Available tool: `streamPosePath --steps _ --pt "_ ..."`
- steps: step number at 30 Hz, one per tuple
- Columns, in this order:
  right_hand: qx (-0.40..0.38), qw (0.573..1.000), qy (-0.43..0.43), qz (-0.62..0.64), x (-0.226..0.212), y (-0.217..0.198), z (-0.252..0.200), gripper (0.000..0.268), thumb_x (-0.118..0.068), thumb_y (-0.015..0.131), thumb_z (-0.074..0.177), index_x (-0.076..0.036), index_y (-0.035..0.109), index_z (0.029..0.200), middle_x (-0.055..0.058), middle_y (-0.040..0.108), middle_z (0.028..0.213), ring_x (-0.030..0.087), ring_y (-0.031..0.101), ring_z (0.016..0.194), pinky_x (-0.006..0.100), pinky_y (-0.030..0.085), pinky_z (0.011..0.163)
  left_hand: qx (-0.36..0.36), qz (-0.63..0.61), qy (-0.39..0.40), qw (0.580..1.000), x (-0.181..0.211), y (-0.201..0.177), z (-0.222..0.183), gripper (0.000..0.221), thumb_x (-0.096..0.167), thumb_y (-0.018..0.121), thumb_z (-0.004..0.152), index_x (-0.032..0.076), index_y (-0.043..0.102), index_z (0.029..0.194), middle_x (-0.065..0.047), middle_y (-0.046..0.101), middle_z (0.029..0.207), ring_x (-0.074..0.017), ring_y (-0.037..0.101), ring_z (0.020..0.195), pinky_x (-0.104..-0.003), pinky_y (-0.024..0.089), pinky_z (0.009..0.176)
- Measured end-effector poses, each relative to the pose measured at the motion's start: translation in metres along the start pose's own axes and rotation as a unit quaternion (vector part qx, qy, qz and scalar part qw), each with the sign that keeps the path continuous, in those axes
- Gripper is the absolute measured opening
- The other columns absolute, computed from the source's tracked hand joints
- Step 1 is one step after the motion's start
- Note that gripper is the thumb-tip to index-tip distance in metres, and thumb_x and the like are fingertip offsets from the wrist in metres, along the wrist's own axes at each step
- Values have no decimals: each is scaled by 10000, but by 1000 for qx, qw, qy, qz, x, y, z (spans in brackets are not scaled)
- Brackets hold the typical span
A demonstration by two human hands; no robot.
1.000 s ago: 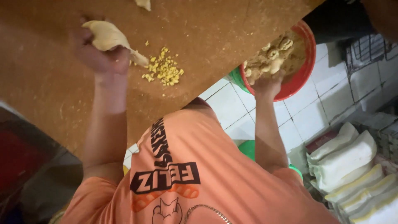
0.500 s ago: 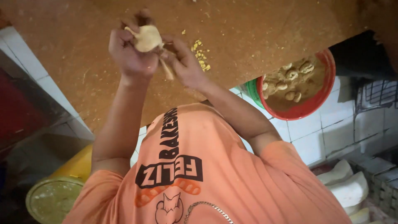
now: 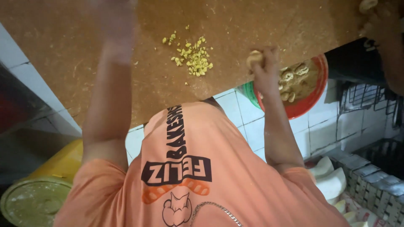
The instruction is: Filling small pieces of dough with a yellow mixture and shaping them into balls on a wooden surface.
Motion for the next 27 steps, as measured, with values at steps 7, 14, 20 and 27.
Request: streamPosePath --steps 7,14,20,27 --pt "-47 995 51 68 45 34 -7 405 -153 785 970 -82 605 1325 62 664 1199 153 647 1062 291 560 892 -484 -291 70 823 220 -10 -91 267 52 615 917 136 710 1153 -64 509 1070 -223 501 973 -360 414 823" --pt "-92 903 35 -418 109 25 5 524 -423 735 973 -172 657 1426 355 291 1597 612 262 1462 671 351 1134 -313 -308 290 850 196 -71 -124 403 -44 610 928 23 655 1323 -237 627 1360 -464 590 1245 -571 491 1031" --pt "88 826 53 -554 96 26 51 808 -339 600 1159 -2 102 1699 278 97 1762 617 201 1589 706 140 1327 -593 112 197 773 137 -59 -214 1566 900 765 731 -27 -40 1705 -367 -226 1651 -523 -207 1559 -634 -93 1309" --pt "28 888 -48 -456 79 65 61 871 -754 487 1070 -193 210 1676 166 338 1683 464 256 1568 711 125 1253 -512 50 339 787 151 -49 -251 1310 747 793 938 71 -4 1729 -292 -80 1757 -424 -112 1635 -605 -21 1344"
Point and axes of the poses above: each hand's wrist, its own z-axis towards the middle knuckle, its own y-axis out of the palm, x = y × z, the point moved 8 cm from there along z, towards the middle knuckle
